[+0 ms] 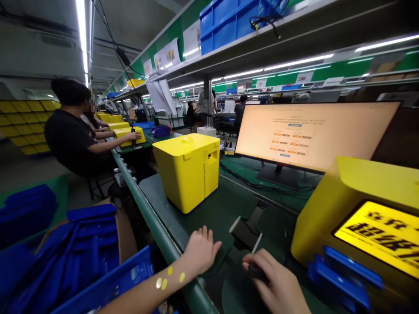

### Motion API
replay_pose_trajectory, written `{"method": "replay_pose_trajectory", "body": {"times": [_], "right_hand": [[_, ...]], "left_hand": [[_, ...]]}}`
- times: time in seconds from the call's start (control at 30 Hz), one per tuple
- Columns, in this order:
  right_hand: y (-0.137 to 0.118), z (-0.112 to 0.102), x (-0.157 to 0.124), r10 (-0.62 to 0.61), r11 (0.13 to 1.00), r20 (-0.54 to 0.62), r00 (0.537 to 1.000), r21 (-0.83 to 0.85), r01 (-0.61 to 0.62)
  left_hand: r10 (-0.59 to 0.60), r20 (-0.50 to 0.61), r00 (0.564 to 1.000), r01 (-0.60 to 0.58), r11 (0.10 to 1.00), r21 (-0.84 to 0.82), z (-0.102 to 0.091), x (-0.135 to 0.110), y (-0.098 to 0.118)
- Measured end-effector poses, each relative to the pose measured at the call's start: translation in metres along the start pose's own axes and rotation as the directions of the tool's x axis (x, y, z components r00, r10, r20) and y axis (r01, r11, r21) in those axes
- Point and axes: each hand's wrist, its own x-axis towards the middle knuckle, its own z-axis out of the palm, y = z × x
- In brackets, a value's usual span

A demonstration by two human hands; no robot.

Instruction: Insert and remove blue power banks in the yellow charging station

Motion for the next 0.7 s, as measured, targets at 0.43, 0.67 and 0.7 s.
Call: {"method": "replay_pose_trajectory", "body": {"times": [0.43, 0.67, 0.7], "right_hand": [[-0.039, -0.015, 0.031, 0.221, 0.972, -0.252, 0.942, -0.017, -0.233], [-0.022, -0.016, 0.028, 0.138, 0.986, -0.26, 0.956, -0.056, -0.158], [-0.017, -0.018, 0.025, 0.093, 0.994, -0.245, 0.965, -0.035, -0.105]], "left_hand": [[0.313, 0.129, 0.941, -0.329, 0.935, 0.133, -0.035, 0.114, 0.101], [0.346, 0.129, 0.929, -0.362, 0.922, 0.134, -0.047, 0.111, 0.099], [0.355, 0.119, 0.927, -0.369, 0.921, 0.124, -0.05, 0.108, 0.096]]}}
